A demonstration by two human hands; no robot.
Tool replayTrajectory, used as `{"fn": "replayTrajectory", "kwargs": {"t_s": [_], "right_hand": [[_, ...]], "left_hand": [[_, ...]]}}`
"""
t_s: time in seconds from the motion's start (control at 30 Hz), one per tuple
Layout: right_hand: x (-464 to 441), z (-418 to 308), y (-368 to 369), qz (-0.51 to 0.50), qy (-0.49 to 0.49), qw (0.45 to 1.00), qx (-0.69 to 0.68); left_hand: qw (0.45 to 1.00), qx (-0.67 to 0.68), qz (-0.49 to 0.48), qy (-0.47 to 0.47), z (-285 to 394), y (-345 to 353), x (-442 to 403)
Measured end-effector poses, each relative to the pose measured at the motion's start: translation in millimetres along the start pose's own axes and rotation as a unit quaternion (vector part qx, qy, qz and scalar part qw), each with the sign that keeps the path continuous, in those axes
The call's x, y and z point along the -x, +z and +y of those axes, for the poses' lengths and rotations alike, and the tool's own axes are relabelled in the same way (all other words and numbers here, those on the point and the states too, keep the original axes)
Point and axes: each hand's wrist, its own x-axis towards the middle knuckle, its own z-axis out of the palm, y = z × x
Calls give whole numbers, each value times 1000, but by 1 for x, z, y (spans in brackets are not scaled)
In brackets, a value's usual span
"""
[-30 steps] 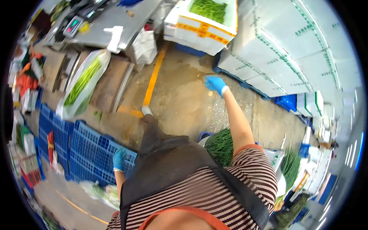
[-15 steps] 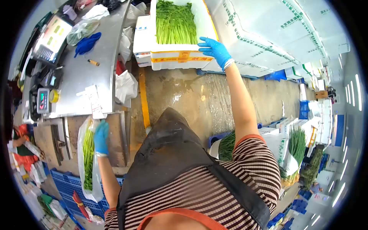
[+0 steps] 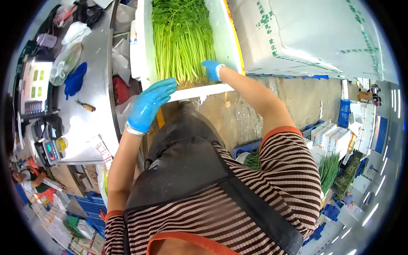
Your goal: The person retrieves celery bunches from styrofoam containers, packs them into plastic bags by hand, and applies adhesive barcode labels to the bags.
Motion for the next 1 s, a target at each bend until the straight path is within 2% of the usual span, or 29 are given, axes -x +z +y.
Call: {"fn": "replayTrajectory", "kwargs": {"t_s": [0.1,0.2,0.27,0.3,0.33,0.4,0.43,0.53,0.6,0.67,0.7,0.8,0.83,0.93,0.97,1.0], "right_hand": [[-16,-8,33,20,52,998,-13],[-35,3,57,79,89,992,-31],[5,-12,73,67,81,993,-58],[21,-24,77,64,76,992,-72],[23,-31,75,50,80,995,-30],[25,-35,66,23,89,994,51],[-2,-19,60,42,71,993,82],[-27,-3,66,125,58,984,112],[-22,1,70,114,62,991,36],[-15,-8,71,105,56,992,-35],[-10,-13,69,106,54,993,-5],[16,-33,59,99,53,989,98],[10,-40,55,32,1,983,181],[13,-40,58,-38,95,994,41],[6,-44,62,-33,105,981,161],[7,-40,61,-28,48,990,127]], "left_hand": [[990,82,65,-97,-29,-25,-75],[945,6,273,-178,-76,-50,-122],[960,-103,219,-144,-124,-88,-147],[949,-167,221,-148,-146,-101,-158],[935,-230,223,-153,-142,-99,-164],[920,-149,289,-217,-142,-86,-171],[908,-111,319,-247,-136,-79,-172],[907,-92,331,-243,-152,-88,-183],[890,-129,338,-279,-198,-108,-196],[889,-160,334,-270,-196,-99,-203],[903,-187,287,-260,-195,-97,-205],[927,-252,154,-229,-133,-62,-195],[941,-210,158,-212,-135,-56,-197],[953,-49,234,-185,-133,-43,-200],[945,-8,248,-215,-103,-32,-196],[954,33,229,-191,-107,-36,-197]]}}
